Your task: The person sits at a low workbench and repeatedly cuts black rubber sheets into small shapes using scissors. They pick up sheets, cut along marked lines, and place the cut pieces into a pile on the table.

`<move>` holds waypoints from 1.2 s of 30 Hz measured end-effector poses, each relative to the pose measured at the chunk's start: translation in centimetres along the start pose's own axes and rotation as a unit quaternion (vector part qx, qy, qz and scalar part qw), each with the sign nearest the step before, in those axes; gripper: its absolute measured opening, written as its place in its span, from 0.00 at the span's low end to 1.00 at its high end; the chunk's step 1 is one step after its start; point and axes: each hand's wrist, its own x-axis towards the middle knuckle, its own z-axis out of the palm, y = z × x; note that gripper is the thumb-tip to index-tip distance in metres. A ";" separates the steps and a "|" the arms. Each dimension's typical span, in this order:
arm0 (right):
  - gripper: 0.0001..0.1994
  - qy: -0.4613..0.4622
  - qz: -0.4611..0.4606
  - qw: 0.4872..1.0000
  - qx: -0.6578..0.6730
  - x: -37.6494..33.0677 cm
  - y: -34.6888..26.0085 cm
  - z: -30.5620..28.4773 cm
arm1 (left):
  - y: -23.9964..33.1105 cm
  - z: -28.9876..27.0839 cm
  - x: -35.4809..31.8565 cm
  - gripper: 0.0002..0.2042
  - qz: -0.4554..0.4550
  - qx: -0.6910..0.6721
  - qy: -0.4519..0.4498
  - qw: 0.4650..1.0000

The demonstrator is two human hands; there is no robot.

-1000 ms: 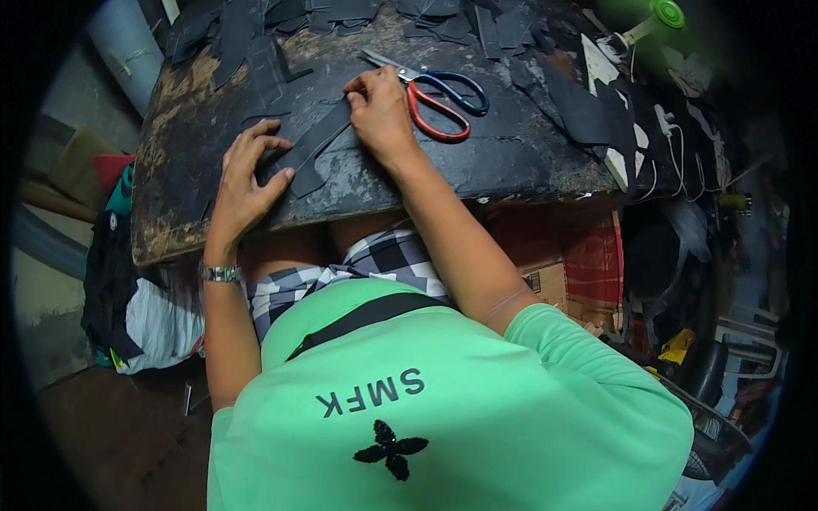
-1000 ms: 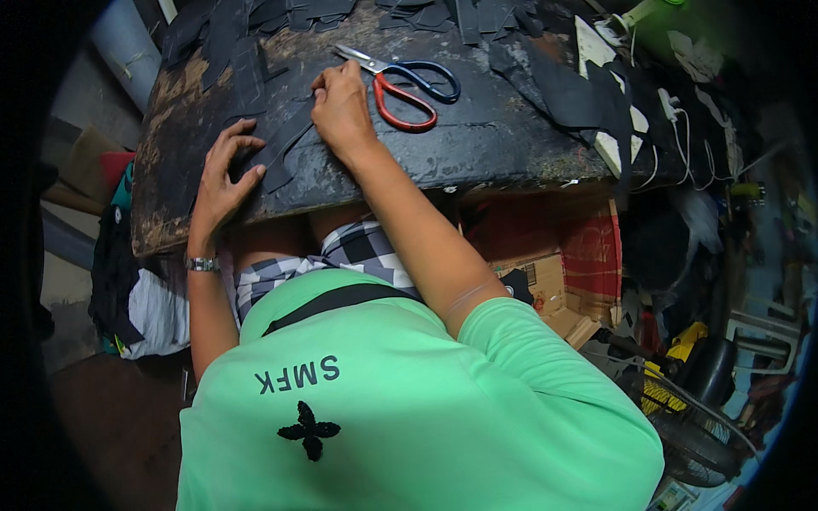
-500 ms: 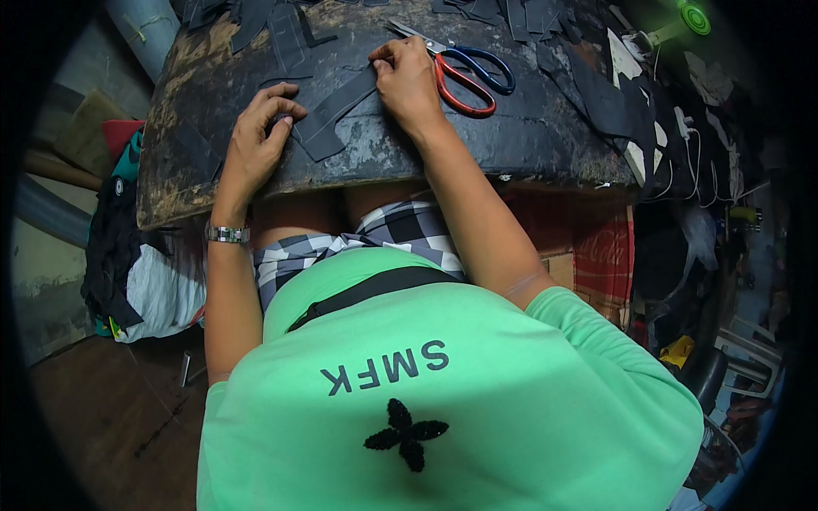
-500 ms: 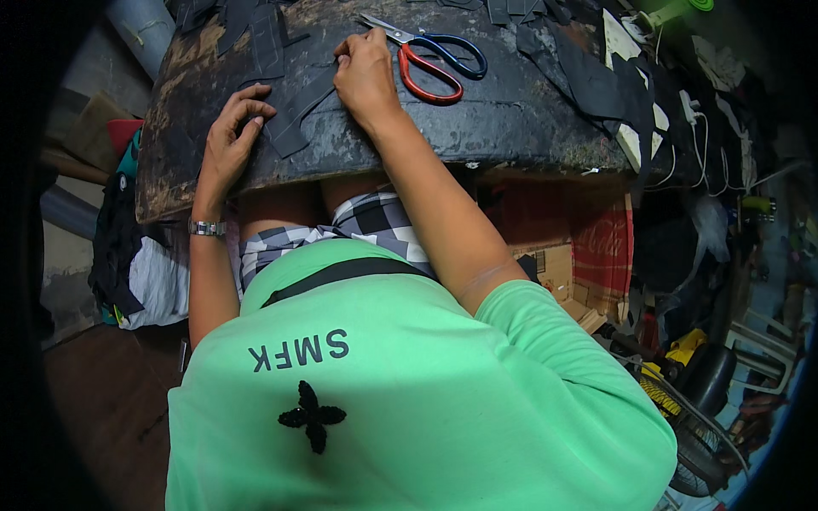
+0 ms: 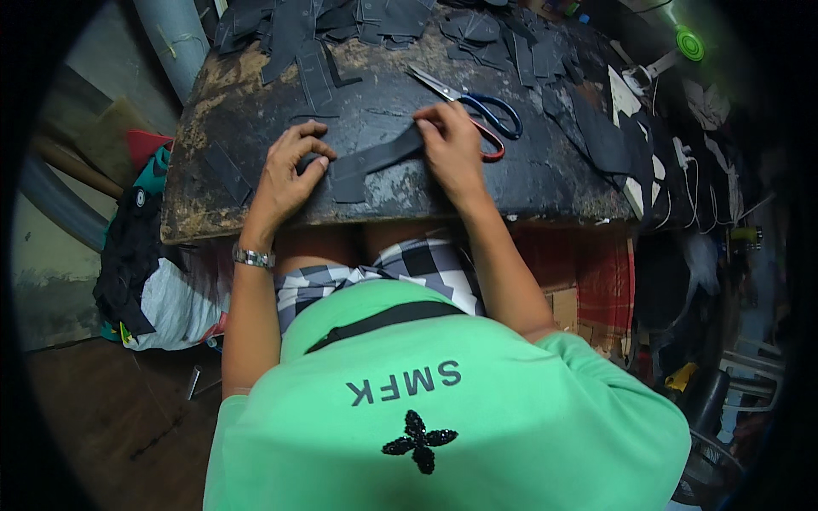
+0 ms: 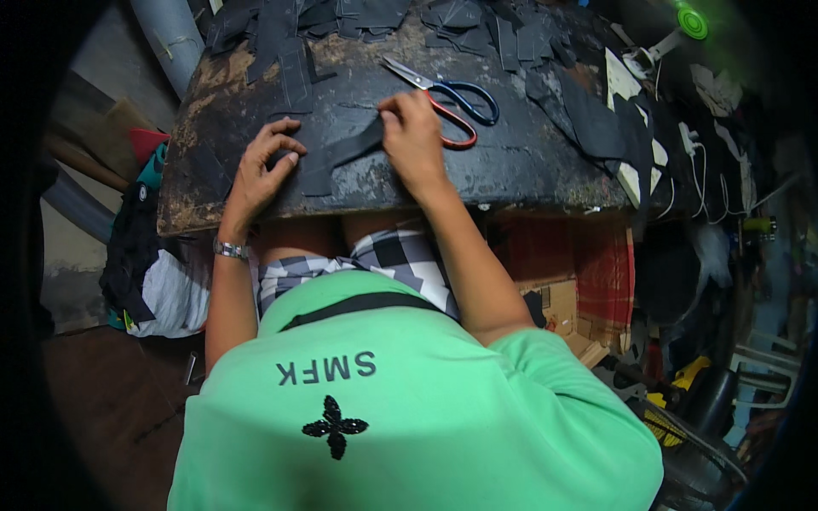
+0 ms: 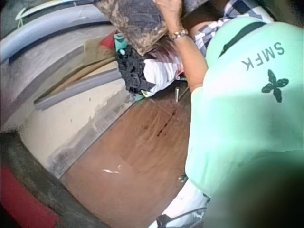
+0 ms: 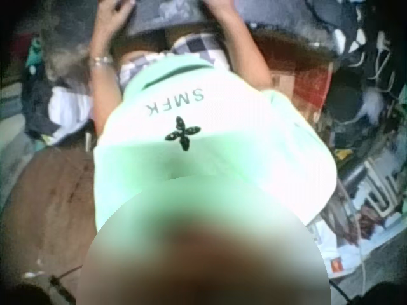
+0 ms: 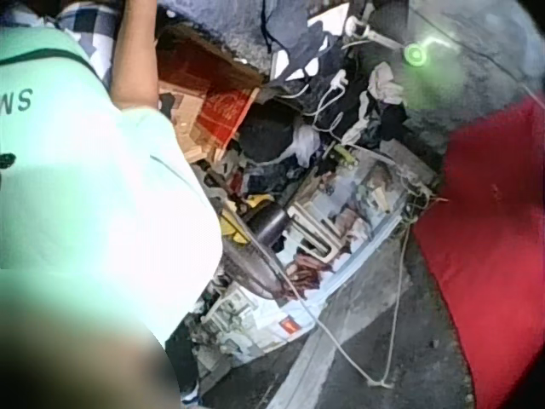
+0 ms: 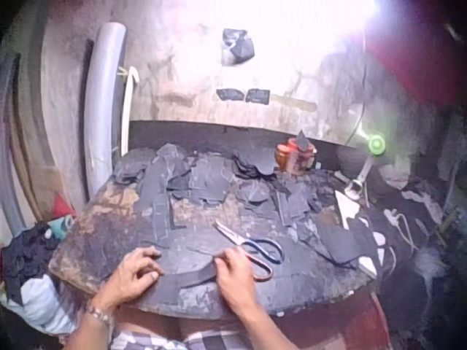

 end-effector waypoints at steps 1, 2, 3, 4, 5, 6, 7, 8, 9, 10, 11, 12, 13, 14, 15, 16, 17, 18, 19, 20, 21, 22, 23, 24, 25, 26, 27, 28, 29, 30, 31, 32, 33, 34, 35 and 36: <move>0.06 -0.002 0.000 0.999 0.041 -0.3 0.0 -1.1 | 0.0 0.0 -0.1 0.07 -0.001 0.007 0.000 1.000; 0.06 -0.009 0.002 0.999 0.054 -0.6 0.1 -2.2 | 0.1 0.1 0.0 0.07 0.008 0.008 0.005 1.000; 0.06 -0.015 0.006 0.998 0.052 -0.7 0.2 -2.9 | 0.2 0.2 -0.1 0.07 0.010 0.010 0.008 1.000; 0.06 -0.016 0.002 0.998 0.058 -0.6 0.3 -3.5 | 0.3 0.2 0.0 0.08 0.013 0.015 0.013 1.000; 0.06 -0.021 0.000 0.997 0.071 -0.6 0.5 -3.7 | 0.5 0.4 0.0 0.09 0.016 0.030 0.018 0.999; 0.07 -0.026 0.000 0.997 0.071 -0.4 0.6 -3.6 | 0.7 0.5 -0.1 0.09 0.019 0.047 0.021 0.998; 0.07 -0.024 -0.017 0.996 0.079 -0.3 0.7 -3.3 | 0.9 0.5 0.0 0.10 0.024 0.068 0.026 0.997; 0.08 -0.023 -0.039 0.995 0.085 0.0 0.9 -3.0 | 1.1 0.6 -0.1 0.13 0.025 0.087 0.025 0.996; 0.09 -0.028 -0.020 0.991 0.132 0.1 1.1 -2.6 | 1.2 0.7 -0.1 0.13 0.035 0.100 0.027 0.994; 0.09 0.005 -0.046 0.998 0.048 0.2 1.3 -2.4 | 1.3 0.8 -0.2 0.14 0.042 0.111 0.025 0.993; 0.09 0.038 -0.070 0.996 -0.036 0.4 1.6 -2.3 | 1.4 0.8 -0.3 0.14 0.039 0.115 0.026 0.992; 0.09 0.075 -0.111 0.984 -0.121 0.4 2.0 -2.5 | 1.4 0.8 -0.3 0.14 0.038 0.119 0.025 0.992; 0.11 0.093 -0.108 0.972 -0.188 0.5 2.4 -3.0 | 1.5 0.9 -0.4 0.14 0.037 0.120 0.020 0.992; 0.13 0.094 -0.075 0.964 -0.236 0.6 2.8 -3.5 | 1.5 0.9 -0.5 0.13 0.030 0.114 0.016 0.993; 0.14 0.062 -0.046 0.963 -0.259 0.4 3.2 -4.3 | 1.4 0.9 -0.6 0.12 0.022 0.106 0.010 0.994; 0.15 0.041 -0.024 0.958 -0.282 0.4 3.6 -5.0 | 1.3 0.8 -0.4 0.10 0.028 0.100 0.019 0.994; 0.15 0.028 -0.051 0.959 -0.276 0.1 3.9 -5.7 | 1.3 0.7 -0.4 0.09 0.030 0.097 0.018 0.995; 0.16 0.019 -0.070 0.959 -0.275 -0.2 4.1 -6.4 | 1.4 0.6 -0.3 0.09 0.019 0.107 0.002 0.994; 0.16 0.001 -0.075 0.958 -0.275 -0.5 4.1 -6.9 | 1.4 0.5 -0.2 0.09 0.014 0.095 -0.001 0.995; 0.16 0.010 -0.090 0.960 -0.267 -0.6 4.0 -7.2 | 1.6 0.3 -0.1 0.09 -0.008 0.084 -0.013 0.996; 0.16 0.005 -0.083 0.962 -0.259 -1.0 3.8 -7.5 | 1.7 0.2 0.0 0.10 -0.013 0.078 -0.019 0.997; 0.16 -0.001 -0.074 0.965 -0.252 -1.3 3.4 -7.7 | 1.9 0.2 0.2 0.11 -0.020 0.077 -0.015 0.997; 0.16 -0.003 -0.066 0.966 -0.249 -1.5 3.0 -7.8 | 2.1 0.3 0.5 0.12 -0.005 0.077 0.001 0.997; 0.15 -0.006 -0.057 0.967 -0.248 -1.7 2.6 -7.9 | 2.4 0.5 0.7 0.13 -0.009 0.080 0.006 0.997; 0.15 -0.002 -0.049 0.968 -0.246 -1.9 2.3 -8.0 | 2.7 0.7 1.0 0.13 0.007 0.081 0.003 0.997; 0.15 -0.013 -0.050 0.965 -0.257 -2.1 1.9 -8.1 | 3.0 1.1 1.3 0.14 0.024 0.082 0.002 0.996; 0.14 -0.016 -0.053 0.962 -0.266 -2.4 1.7 -8.3 | 3.4 1.4 1.7 0.14 0.042 0.082 0.001 0.996; 0.14 -0.021 -0.062 0.960 -0.272 -2.6 1.5 -8.4 | 3.8 1.8 1.9 0.16 0.062 0.106 -0.005 0.992; 0.15 -0.027 -0.057 0.960 -0.274 -2.7 1.4 -8.6 | 4.2 2.3 2.0 0.15 0.045 0.105 -0.017 0.993; 0.15 -0.028 -0.038 0.963 -0.266 -2.8 1.4 -8.9 | 4.6 2.6 2.2 0.15 0.028 0.105 -0.030 0.994; 0.15 -0.031 -0.028 0.966 -0.253 -2.9 1.5 -9.1 | 4.8 2.7 2.4 0.15 0.021 0.098 -0.037 0.994; 0.16 -0.035 -0.018 0.970 -0.240 -2.9 1.6 -9.4 | 5.0 2.8 2.5 0.15 0.012 0.091 -0.045 0.995; 0.16 -0.031 -0.008 0.975 -0.218 -2.9 1.8 -9.6 | 5.0 2.9 2.6 0.14 0.002 0.084 -0.052 0.995; 0.17 -0.027 0.003 0.981 -0.195 -2.8 2.0 -9.7 | 5.0 2.9 2.6 0.14 0.000 0.070 -0.061 0.996; 0.18 -0.024 0.011 0.985 -0.171 -2.6 2.1 -9.8 | 5.0 2.9 2.7 0.13 -0.003 0.057 -0.068 0.996; 0.18 -0.013 0.043 0.993 -0.110 -2.6 2.2 -9.8 | 5.0 2.8 2.7 0.13 0.003 0.042 -0.066 0.997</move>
